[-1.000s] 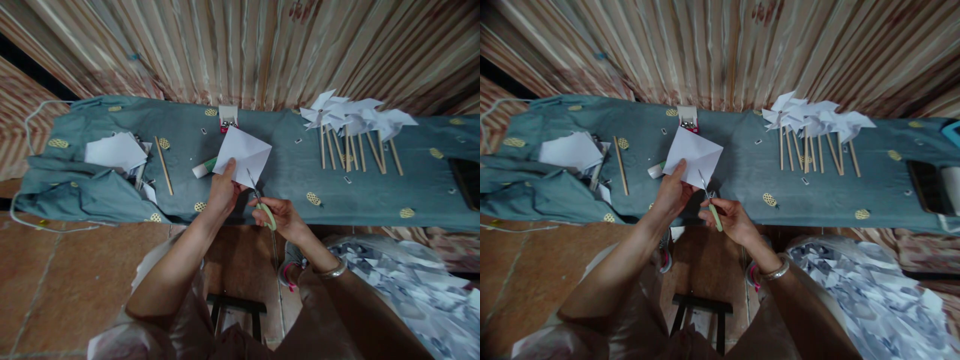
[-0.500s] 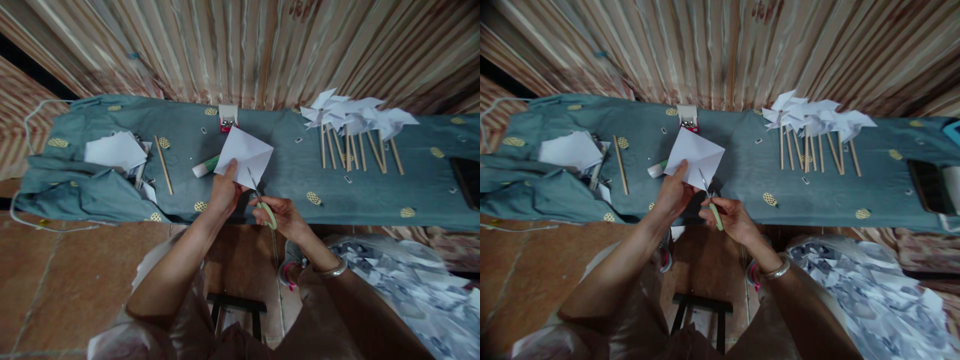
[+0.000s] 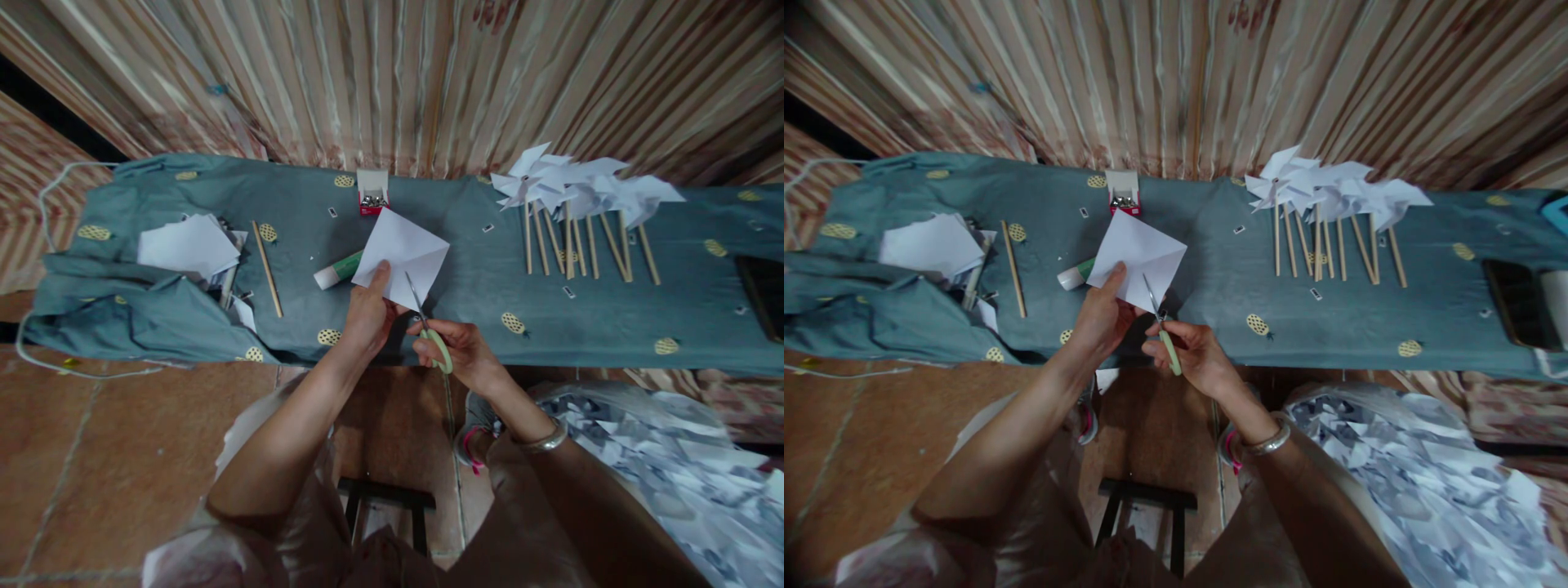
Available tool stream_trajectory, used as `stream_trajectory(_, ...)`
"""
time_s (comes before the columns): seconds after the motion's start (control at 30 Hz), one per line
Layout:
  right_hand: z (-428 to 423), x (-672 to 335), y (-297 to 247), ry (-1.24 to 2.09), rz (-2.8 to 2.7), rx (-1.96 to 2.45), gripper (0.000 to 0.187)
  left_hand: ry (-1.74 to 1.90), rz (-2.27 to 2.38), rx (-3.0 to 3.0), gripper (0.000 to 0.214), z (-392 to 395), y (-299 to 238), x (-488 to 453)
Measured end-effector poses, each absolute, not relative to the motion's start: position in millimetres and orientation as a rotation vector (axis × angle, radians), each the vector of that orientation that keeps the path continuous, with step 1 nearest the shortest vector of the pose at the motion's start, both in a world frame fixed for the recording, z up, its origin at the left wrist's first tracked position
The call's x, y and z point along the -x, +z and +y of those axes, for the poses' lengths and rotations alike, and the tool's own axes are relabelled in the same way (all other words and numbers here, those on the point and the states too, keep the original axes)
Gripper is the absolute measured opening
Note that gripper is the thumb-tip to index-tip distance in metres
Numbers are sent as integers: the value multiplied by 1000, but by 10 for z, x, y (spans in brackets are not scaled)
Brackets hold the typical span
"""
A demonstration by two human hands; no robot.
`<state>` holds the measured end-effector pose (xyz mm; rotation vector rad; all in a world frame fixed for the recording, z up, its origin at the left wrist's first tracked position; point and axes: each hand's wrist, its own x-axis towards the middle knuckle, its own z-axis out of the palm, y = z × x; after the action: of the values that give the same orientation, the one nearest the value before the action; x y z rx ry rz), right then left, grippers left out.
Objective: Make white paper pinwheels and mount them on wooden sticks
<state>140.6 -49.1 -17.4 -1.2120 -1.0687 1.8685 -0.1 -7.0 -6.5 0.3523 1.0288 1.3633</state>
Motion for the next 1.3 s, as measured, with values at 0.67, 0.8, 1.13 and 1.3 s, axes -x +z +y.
stream_trajectory(0.67,-493,-1380,-151,1844,-1025,1229,44,1345,1038,-362,27,-80,-71,-9)
stream_trajectory(0.8,-496,-1379,-168,1848,-1019,1249,44,1336,1044,-386,30,-81,-95,0)
stream_trajectory(1.13,-496,-1382,-188,1803,-1101,1249,43,1337,1033,-389,32,-80,-124,1)
stream_trajectory(1.3,-497,-1376,-168,1820,-1062,1266,46,1352,1021,-379,32,-67,-127,4)
